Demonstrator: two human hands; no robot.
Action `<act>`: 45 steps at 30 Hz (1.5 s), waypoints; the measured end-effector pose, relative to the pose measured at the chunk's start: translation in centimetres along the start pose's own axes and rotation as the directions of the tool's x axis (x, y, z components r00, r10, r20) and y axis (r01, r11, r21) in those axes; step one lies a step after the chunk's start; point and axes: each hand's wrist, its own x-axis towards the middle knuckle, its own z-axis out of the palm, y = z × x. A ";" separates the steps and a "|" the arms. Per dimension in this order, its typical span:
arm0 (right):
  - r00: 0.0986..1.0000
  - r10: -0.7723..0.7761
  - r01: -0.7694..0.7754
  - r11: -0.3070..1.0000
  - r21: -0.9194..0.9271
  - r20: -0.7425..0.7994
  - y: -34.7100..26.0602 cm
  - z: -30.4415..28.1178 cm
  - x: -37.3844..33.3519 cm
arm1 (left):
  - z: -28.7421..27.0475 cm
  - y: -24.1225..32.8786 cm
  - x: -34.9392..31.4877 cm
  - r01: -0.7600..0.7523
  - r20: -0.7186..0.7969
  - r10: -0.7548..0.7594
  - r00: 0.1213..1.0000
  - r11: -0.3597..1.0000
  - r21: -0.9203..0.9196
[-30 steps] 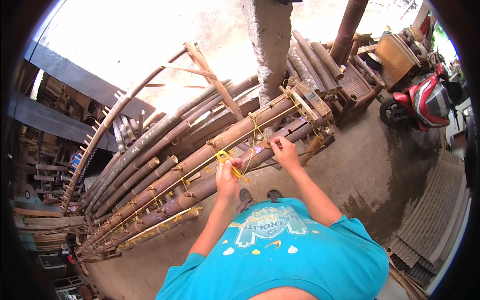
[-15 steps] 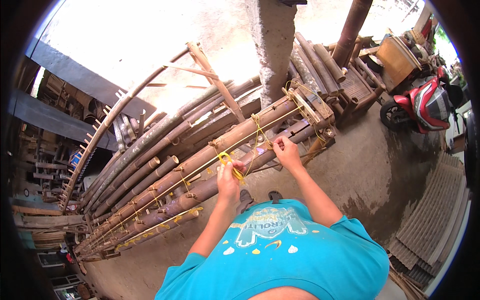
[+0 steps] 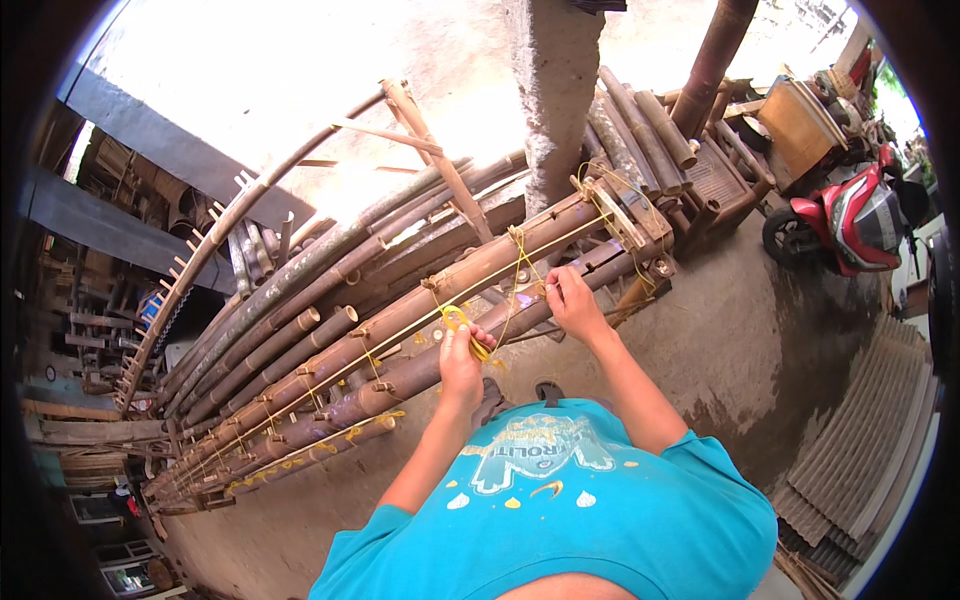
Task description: The person ties yellow plastic straps around a bundle of bamboo poles arranged in a curved rack. They repeatedly wrap and knot the straps to secure the poles, occasionally bending down to pick up additional straps from the floor. The person also briefly handles a stack of flat bamboo strips near the end.
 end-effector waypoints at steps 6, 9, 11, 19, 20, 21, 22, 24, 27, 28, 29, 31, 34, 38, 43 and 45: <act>0.982 0.160 -0.178 0.963 0.201 0.104 -5.2 0.3 -2.2 | 1.7 -0.9 -0.6 -0.019 0.024 0.014 1.000 0.975 0.223; 0.946 0.292 -0.322 0.878 0.353 0.138 -7.6 2.1 -2.9 | 2.7 -1.0 -0.9 0.015 0.111 -0.026 0.993 0.995 0.098; 0.950 0.282 -0.312 0.869 0.383 0.132 -6.9 2.7 -3.0 | 3.3 -0.5 -0.8 0.014 0.196 -0.009 0.980 1.000 -0.026; 0.728 0.225 -0.683 0.148 0.715 0.648 -12.1 -1.6 2.6 | 2.9 -0.2 -1.2 -0.596 0.557 0.224 0.799 0.182 0.782; 0.822 -0.027 -0.411 0.663 0.625 0.569 -13.7 -1.1 1.4 | 1.4 -0.9 0.0 -0.542 0.508 0.188 0.840 0.324 0.776; 0.817 -0.140 -0.150 0.885 0.440 0.560 -15.8 -2.3 1.0 | -0.2 -0.8 1.1 -0.473 0.463 0.144 0.875 0.456 0.753; 0.780 -0.239 0.146 0.968 0.204 0.579 -17.1 -3.3 1.0 | 0.9 0.7 1.2 -0.389 0.419 0.087 0.904 0.578 0.717; 0.864 -0.010 -0.071 0.987 0.142 0.503 -16.0 -3.8 1.0 | 2.4 1.9 0.3 -0.211 0.349 0.001 0.937 0.797 0.566; 0.825 0.164 -0.443 0.782 0.438 0.541 -13.6 -3.6 1.6 | 4.5 2.9 -0.7 -0.105 0.440 -0.109 0.891 0.895 0.434; 0.792 0.171 -0.551 0.615 0.564 0.586 -12.8 -3.3 1.9 | 4.4 2.8 -0.7 -0.121 0.439 -0.094 0.893 0.892 0.437; 0.771 0.194 -0.583 0.598 0.550 0.607 -12.4 -3.3 2.1 | 4.1 2.5 -0.6 -0.136 0.438 -0.080 0.895 0.888 0.439; 0.702 0.250 -0.712 0.254 0.655 0.666 -11.6 -3.2 2.0 | 4.3 3.0 -0.7 -0.184 0.438 -0.077 0.896 0.833 0.522; 0.697 0.252 -0.698 0.029 0.715 0.671 -12.3 -3.4 1.8 | 4.7 4.6 -0.9 -0.274 0.438 -0.066 0.897 0.694 0.666; 0.502 0.062 -0.852 -0.135 0.506 0.863 -10.2 -3.5 0.6 | 6.6 6.8 -0.6 -0.360 0.553 -0.167 0.816 0.603 0.712; 0.636 0.046 -0.714 0.415 0.564 0.771 -15.0 -6.1 2.1 | 6.6 6.5 2.4 -0.209 0.429 -0.331 0.840 0.532 0.820; 0.678 -0.014 -0.720 0.190 0.668 0.735 -10.8 -3.7 0.1 | 7.2 7.1 2.7 -0.112 0.408 -0.342 0.846 0.635 0.764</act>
